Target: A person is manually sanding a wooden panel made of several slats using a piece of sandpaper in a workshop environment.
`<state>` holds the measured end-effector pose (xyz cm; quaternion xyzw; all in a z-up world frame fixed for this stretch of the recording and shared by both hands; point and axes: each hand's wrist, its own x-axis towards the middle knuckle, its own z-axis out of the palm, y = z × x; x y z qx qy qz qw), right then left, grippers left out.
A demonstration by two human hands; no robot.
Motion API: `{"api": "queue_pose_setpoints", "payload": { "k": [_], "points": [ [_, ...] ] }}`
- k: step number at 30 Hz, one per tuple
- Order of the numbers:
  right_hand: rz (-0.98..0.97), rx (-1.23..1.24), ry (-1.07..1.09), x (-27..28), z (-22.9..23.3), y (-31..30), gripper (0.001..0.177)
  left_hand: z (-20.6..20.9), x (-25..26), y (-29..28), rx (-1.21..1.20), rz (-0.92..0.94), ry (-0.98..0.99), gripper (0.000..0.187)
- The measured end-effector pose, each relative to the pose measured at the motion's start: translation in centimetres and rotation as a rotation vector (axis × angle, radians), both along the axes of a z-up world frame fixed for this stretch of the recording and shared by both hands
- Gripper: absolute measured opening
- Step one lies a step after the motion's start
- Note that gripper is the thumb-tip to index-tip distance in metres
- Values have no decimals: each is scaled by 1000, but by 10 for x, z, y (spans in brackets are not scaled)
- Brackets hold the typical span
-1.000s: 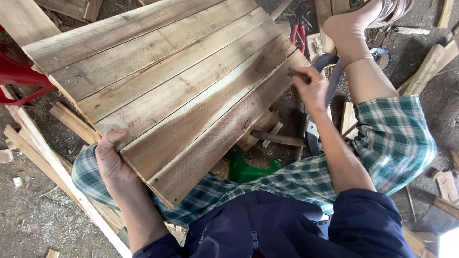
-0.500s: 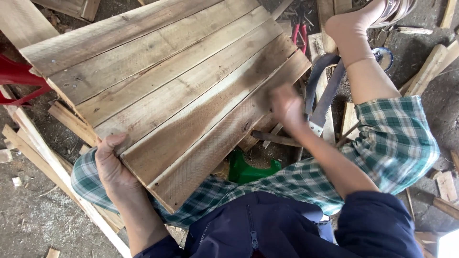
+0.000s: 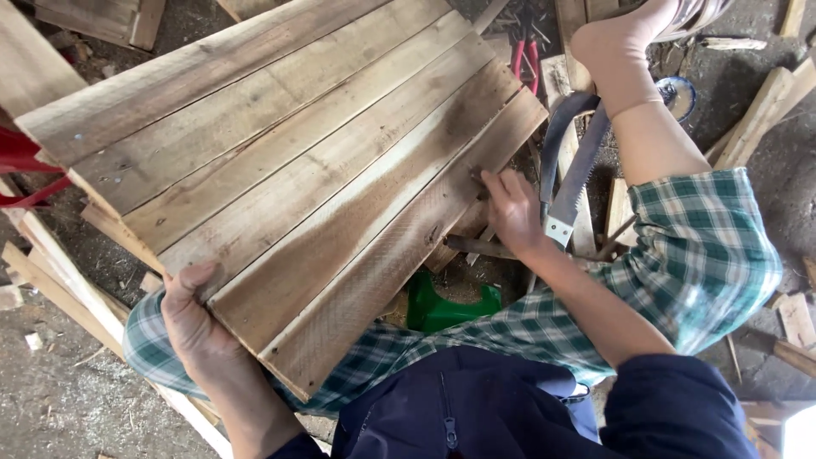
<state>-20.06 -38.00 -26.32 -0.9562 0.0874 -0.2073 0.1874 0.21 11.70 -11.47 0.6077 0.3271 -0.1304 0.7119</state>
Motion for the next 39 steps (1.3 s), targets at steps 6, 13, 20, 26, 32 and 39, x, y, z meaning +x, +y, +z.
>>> {"api": "queue_pose_setpoints", "payload": {
  "k": [6,13,20,26,32,39],
  "points": [
    [-179,-259,29,25,6,-37,25,125,-8,-125,-123,167,-33,69],
    [-201,-111,75,13,22,-18,37,113,-6,-113,-79,130,-85,67],
    [-289,-272,229,18,-66,-79,28,122,-8,-126,-154,104,-110,82],
    [-316,-320,301,12,-124,-143,16,-21,-3,26,18,56,13,62],
    [-207,-55,292,14,-69,-100,13,-4,0,7,23,63,5,62],
    [22,-71,309,-12,41,43,15,-5,2,4,26,48,22,63]
  ]
}}
